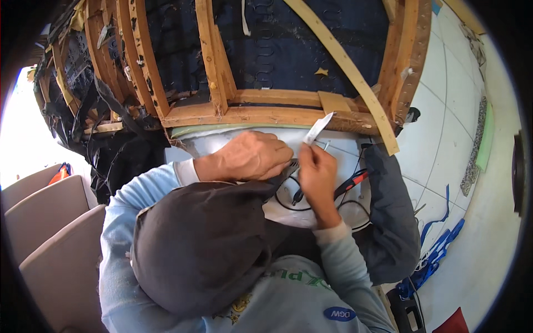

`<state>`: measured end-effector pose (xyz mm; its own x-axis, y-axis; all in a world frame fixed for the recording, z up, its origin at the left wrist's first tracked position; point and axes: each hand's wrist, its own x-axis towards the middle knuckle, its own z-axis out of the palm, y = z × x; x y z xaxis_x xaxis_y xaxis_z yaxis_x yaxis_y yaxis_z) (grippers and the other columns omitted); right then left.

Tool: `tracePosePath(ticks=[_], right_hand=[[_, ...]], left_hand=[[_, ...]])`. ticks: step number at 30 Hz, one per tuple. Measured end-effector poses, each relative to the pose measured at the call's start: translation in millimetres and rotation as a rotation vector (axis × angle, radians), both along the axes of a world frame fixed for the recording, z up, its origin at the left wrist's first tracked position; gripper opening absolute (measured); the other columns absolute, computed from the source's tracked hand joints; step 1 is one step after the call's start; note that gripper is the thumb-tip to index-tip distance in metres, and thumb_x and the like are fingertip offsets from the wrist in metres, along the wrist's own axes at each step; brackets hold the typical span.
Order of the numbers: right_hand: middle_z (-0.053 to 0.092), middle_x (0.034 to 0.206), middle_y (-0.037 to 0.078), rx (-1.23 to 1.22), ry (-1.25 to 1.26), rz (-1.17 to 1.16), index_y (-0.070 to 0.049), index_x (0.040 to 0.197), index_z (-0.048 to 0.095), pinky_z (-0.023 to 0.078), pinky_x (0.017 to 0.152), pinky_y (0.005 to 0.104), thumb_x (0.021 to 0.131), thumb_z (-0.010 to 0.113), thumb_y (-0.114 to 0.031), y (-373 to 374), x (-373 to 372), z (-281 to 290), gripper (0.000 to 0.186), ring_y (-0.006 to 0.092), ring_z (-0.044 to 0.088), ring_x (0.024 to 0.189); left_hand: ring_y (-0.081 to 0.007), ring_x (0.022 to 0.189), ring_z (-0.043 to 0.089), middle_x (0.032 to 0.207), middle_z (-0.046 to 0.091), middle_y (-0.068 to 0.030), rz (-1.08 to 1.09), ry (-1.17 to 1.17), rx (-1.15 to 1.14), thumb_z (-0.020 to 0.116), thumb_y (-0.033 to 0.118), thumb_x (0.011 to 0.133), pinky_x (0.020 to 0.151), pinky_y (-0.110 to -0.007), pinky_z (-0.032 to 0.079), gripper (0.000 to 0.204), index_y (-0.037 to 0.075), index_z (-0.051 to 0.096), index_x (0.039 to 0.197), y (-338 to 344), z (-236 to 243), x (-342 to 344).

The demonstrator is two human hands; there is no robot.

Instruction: The person is repairing a wooden furniture frame, likely a sofa base, by removing old staples and fabric. They use a screwdriver to pry up staples and a hammer to drive them in or remove them. The person also uses their hands to pull away loose fabric and staples from the wooden slats.

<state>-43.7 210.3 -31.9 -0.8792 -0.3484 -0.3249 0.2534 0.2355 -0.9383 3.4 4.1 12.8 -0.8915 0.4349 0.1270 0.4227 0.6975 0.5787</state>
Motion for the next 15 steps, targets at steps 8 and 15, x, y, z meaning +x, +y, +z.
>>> tracePosePath(ticks=[8,15], right_hand=[[0.056,0.058,0.005,0.094,-0.020,0.131,0.005,0.078,0.068,0.037,0.052,0.0352,0.104,0.069,-0.024,0.0,-28.7,13.0,0.039,0.0098,0.047,0.056],[0.065,0.056,0.014,0.294,-0.034,0.010,0.005,0.072,0.073,0.053,0.054,0.0377,0.104,0.063,-0.053,-8.3,-73.9,35.1,0.066,0.0217,0.065,0.048]], left_hand=[[-0.0348,0.092,0.071,0.093,0.070,-0.0131,0.136,0.059,-0.177,0.079,0.033,0.086,0.075,-0.047,0.057,0.032,0.007,0.066,0.099,2.6,13.2,-29.1],[-0.0372,0.090,0.073,0.096,0.070,-0.0141,0.371,-0.092,-0.266,0.080,0.036,0.092,0.076,-0.049,0.058,0.035,0.007,0.066,0.105,18.1,9.4,-55.1]])
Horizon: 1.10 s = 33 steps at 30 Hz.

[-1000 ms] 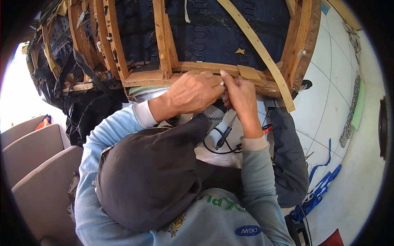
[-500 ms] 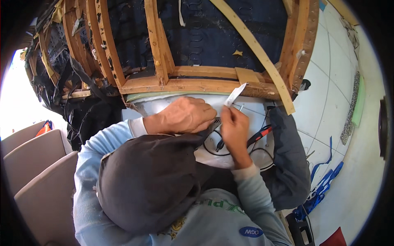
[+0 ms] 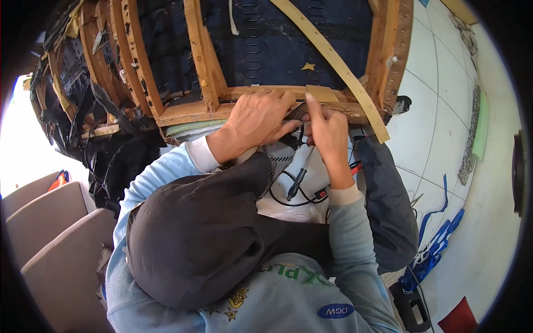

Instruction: The person is repairing a wooden furniture frame, likely a sofa base, by removing old staples and fabric. They use a screwdriver to pry up staples and a hammer to drive them in or remove them. The person also uses their hands to pull away loose fabric and staples from the wooden slats.

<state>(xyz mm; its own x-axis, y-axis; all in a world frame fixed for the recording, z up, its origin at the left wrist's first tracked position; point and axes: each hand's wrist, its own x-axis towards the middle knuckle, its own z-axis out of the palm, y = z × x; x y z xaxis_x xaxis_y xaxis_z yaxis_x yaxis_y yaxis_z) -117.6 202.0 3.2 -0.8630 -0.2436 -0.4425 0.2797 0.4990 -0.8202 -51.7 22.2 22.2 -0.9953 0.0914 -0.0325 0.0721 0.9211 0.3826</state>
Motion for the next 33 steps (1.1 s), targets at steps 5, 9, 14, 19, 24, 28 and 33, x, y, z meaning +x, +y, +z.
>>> tracePosePath(ticks=[5,9,14,19,24,28,33], right_hand=[[0.069,0.066,0.025,0.314,0.122,0.070,0.004,0.074,0.075,0.057,0.072,0.0494,0.098,0.066,-0.061,-8.4,-11.3,-3.2,0.070,0.0405,0.072,0.067],[0.069,0.072,0.030,0.299,0.063,0.118,0.005,0.071,0.068,0.054,0.075,0.0531,0.097,0.070,-0.054,-2.8,-8.9,6.8,0.064,0.0481,0.069,0.073],[0.057,0.060,0.020,0.054,0.326,0.057,0.007,0.071,0.062,0.045,0.060,0.0468,0.103,0.067,-0.043,8.5,4.5,-32.1,0.060,0.0299,0.056,0.057],[0.050,0.056,0.015,-0.159,0.161,-0.196,0.004,0.071,0.059,0.037,0.053,0.0417,0.104,0.070,-0.028,38.0,87.6,-52.6,0.047,0.0202,0.043,0.051],[0.047,0.056,0.002,-0.204,0.124,-0.052,0.002,0.069,0.056,0.033,0.051,0.0371,0.105,0.070,-0.025,42.5,62.9,-46.8,0.047,0.0086,0.039,0.057],[0.058,0.057,0.005,-0.167,-0.015,-0.036,0.003,0.071,0.063,0.039,0.052,0.0348,0.102,0.074,-0.029,52.8,45.4,-44.1,0.046,0.0104,0.050,0.054],[0.068,0.065,0.018,0.035,0.206,-0.030,0.003,0.075,0.072,0.051,0.062,0.0440,0.098,0.075,-0.046,49.8,20.6,-20.4,0.055,0.0307,0.068,0.063]], left_hand=[[-0.0363,0.088,0.072,0.093,0.070,-0.0132,-0.243,0.207,0.073,0.076,0.023,0.089,0.075,-0.049,0.057,0.023,0.005,0.066,0.101,4.6,-16.9,-5.5],[-0.0349,0.081,0.071,0.085,0.069,-0.0118,-0.229,0.285,0.121,0.075,0.018,0.088,0.071,-0.047,0.057,0.018,0.006,0.066,0.098,14.4,-21.6,4.4],[-0.0334,0.080,0.073,0.085,0.071,-0.0120,-0.267,0.167,0.117,0.069,0.018,0.090,0.071,-0.047,0.058,0.013,0.006,0.065,0.091,18.9,-16.1,5.5],[-0.0291,0.077,0.070,0.080,0.065,-0.0069,-0.495,0.116,0.212,0.073,0.021,0.086,0.064,-0.044,0.057,0.014,0.010,0.064,0.087,12.7,-16.1,31.9],[-0.0272,0.084,0.070,0.085,0.066,-0.0052,-0.449,0.132,0.097,0.076,0.024,0.086,0.068,-0.043,0.058,0.019,0.010,0.068,0.096,15.8,-16.7,14.5],[-0.0318,0.092,0.072,0.092,0.070,-0.0096,-0.274,0.181,0.077,0.080,0.032,0.085,0.074,-0.045,0.059,0.034,0.009,0.069,0.108,27.2,-2.5,-0.8],[-0.0372,0.094,0.073,0.095,0.071,-0.0150,-0.178,0.131,0.011,0.081,0.036,0.085,0.076,-0.049,0.059,0.041,0.006,0.067,0.110,38.2,-1.4,-11.1]])
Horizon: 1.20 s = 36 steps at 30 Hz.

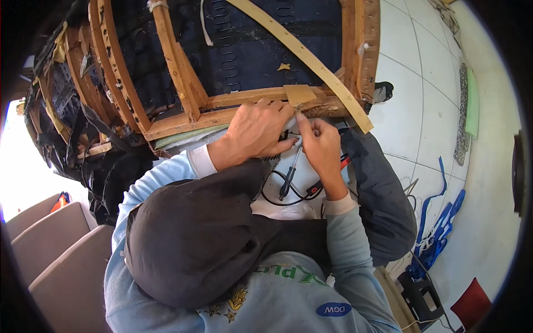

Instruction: The person is repairing a wooden furniture frame, likely a sofa base, by removing old staples and fabric. They use a screwdriver to pry up staples and a hammer to drive them in or remove them. The person also uses their hands to pull away loose fabric and staples from the wooden slats.

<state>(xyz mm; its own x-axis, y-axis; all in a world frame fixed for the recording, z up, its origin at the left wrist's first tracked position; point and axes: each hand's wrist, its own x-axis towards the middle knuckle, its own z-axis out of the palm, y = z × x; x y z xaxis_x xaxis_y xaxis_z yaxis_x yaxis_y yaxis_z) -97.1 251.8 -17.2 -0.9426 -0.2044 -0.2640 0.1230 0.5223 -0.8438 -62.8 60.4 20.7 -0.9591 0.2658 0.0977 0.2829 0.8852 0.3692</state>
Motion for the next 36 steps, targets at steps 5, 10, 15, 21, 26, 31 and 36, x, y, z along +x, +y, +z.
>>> tracePosePath(ticks=[5,10,15,21,26,31,36], right_hand=[[0.075,0.083,0.029,0.260,-0.111,-0.016,0.002,0.077,0.078,0.056,0.081,0.0549,0.090,0.070,-0.071,-15.4,-25.6,22.4,0.074,0.0481,0.074,0.087],[0.073,0.079,0.027,0.319,0.001,0.107,0.003,0.079,0.074,0.057,0.077,0.0526,0.094,0.072,-0.061,-6.2,-30.0,10.1,0.066,0.0458,0.075,0.084],[0.066,0.073,0.028,0.035,-0.064,0.084,0.006,0.084,0.069,0.050,0.068,0.0525,0.103,0.066,-0.039,1.0,-26.1,-1.5,0.049,0.0448,0.067,0.070],[0.062,0.068,0.025,-0.038,0.215,0.009,0.006,0.086,0.065,0.046,0.060,0.0481,0.108,0.062,-0.027,15.0,10.7,-23.1,0.039,0.0370,0.063,0.061],[0.060,0.066,0.019,-0.102,0.133,-0.065,0.002,0.084,0.064,0.045,0.056,0.0459,0.106,0.067,-0.020,26.0,43.7,-25.9,0.031,0.0344,0.060,0.057],[0.069,0.094,0.014,0.223,0.748,-0.031,-0.005,0.104,0.068,0.050,0.075,0.0450,0.097,0.079,-0.022,51.9,25.4,-3.0,0.022,0.0356,0.066,0.083],[0.064,0.121,0.019,0.504,0.755,0.060,-0.002,0.144,0.060,0.053,0.091,0.0486,0.096,0.081,-0.030,91.5,-50.5,20.6,0.060,0.0410,0.065,0.109]], left_hand=[[-0.0328,0.088,0.073,0.092,0.070,-0.0114,-0.074,0.125,-0.038,0.077,0.025,0.088,0.072,-0.046,0.059,0.026,0.007,0.067,0.104,3.8,-18.7,1.9],[-0.0297,0.082,0.072,0.088,0.069,-0.0092,-0.188,0.170,-0.002,0.073,0.016,0.089,0.066,-0.044,0.059,0.015,0.008,0.068,0.100,9.3,-27.0,10.0],[-0.0293,0.077,0.071,0.082,0.068,-0.0087,0.035,0.058,0.010,0.071,0.019,0.091,0.066,-0.044,0.058,0.012,0.008,0.069,0.095,9.0,-17.2,-2.7],[-0.0286,0.076,0.070,0.080,0.067,-0.0083,-0.280,0.078,0.029,0.071,0.021,0.090,0.069,-0.044,0.058,0.014,0.007,0.071,0.091,14.7,-34.5,-3.7],[-0.0276,0.079,0.071,0.083,0.068,-0.0069,-0.407,-0.001,0.029,0.071,0.023,0.090,0.068,-0.042,0.057,0.016,0.008,0.069,0.084,19.5,-35.2,8.1],[-0.0297,0.081,0.072,0.087,0.070,-0.0093,-0.264,-0.044,-0.070,0.073,0.024,0.093,0.068,-0.043,0.058,0.017,0.008,0.070,0.091,15.0,-30.7,2.1],[-0.0362,0.084,0.072,0.089,0.070,-0.0118,-0.056,0.144,0.119,0.079,0.036,0.094,0.067,-0.048,0.056,0.032,0.009,0.065,0.104,21.4,-5.4,-12.9]])
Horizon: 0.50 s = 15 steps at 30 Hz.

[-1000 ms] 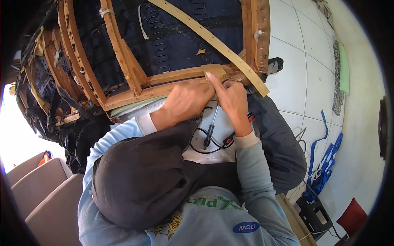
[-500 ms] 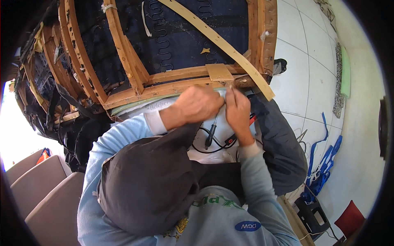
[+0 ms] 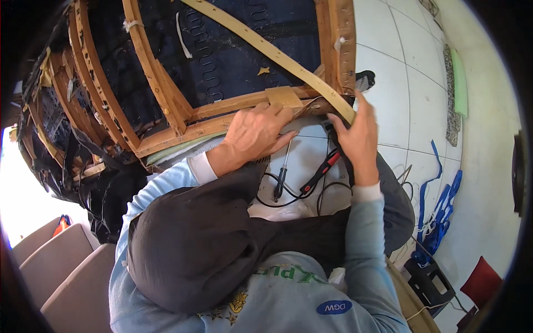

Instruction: The person is repairing a wooden furniture frame, likely a sofa base, by removing old staples and fabric. They use a screwdriver to pry up staples and a hammer to drive them in or remove them. The person also uses their hands to pull away loose fabric and staples from the wooden slats.

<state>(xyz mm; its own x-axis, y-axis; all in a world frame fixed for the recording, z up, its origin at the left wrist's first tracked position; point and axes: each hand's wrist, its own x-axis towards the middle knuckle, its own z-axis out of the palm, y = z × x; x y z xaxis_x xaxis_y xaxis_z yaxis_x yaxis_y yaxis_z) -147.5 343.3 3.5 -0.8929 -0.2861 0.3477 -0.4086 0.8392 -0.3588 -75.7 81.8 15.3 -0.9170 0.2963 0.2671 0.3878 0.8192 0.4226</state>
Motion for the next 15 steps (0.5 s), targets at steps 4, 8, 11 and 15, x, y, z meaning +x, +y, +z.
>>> tracePosePath(ticks=[4,8,11,15], right_hand=[[0.067,0.105,0.017,-0.120,-0.169,-0.048,-0.001,0.145,0.062,0.056,0.079,0.0436,0.107,0.067,-0.030,28.1,-19.7,3.4,0.048,0.0340,0.069,0.091],[0.067,0.084,0.011,-0.833,-0.122,-0.406,-0.002,0.138,0.065,0.048,0.054,0.0318,0.115,0.054,-0.031,69.9,-17.5,43.1,0.039,0.0154,0.058,0.059],[0.069,0.089,0.012,-1.133,-0.067,-0.601,-0.002,0.129,0.063,0.041,0.047,0.0270,0.115,0.052,-0.032,104.5,-13.5,44.3,0.035,0.0110,0.049,0.052],[0.071,0.095,0.015,-1.283,-0.216,-0.747,-0.002,0.127,0.059,0.044,0.049,0.0282,0.113,0.051,-0.030,126.6,-10.2,11.9,0.032,0.0124,0.053,0.055]], left_hand=[[-0.0375,0.082,0.072,0.091,0.070,-0.0125,0.104,-0.058,-0.006,0.080,0.036,0.094,0.066,-0.049,0.057,0.032,0.010,0.065,0.104,4.3,-2.5,-11.4],[-0.0379,0.081,0.073,0.092,0.071,-0.0130,0.082,-0.087,0.027,0.079,0.035,0.095,0.065,-0.049,0.057,0.031,0.009,0.065,0.104,6.9,-12.9,0.4],[-0.0367,0.083,0.075,0.097,0.072,-0.0133,0.020,-0.119,0.023,0.074,0.036,0.100,0.066,-0.049,0.059,0.029,0.012,0.065,0.112,10.4,-15.3,6.4],[-0.0371,0.082,0.075,0.095,0.072,-0.0140,0.040,-0.113,0.030,0.075,0.036,0.098,0.066,-0.049,0.059,0.030,0.010,0.065,0.111,8.1,-14.7,3.0]])
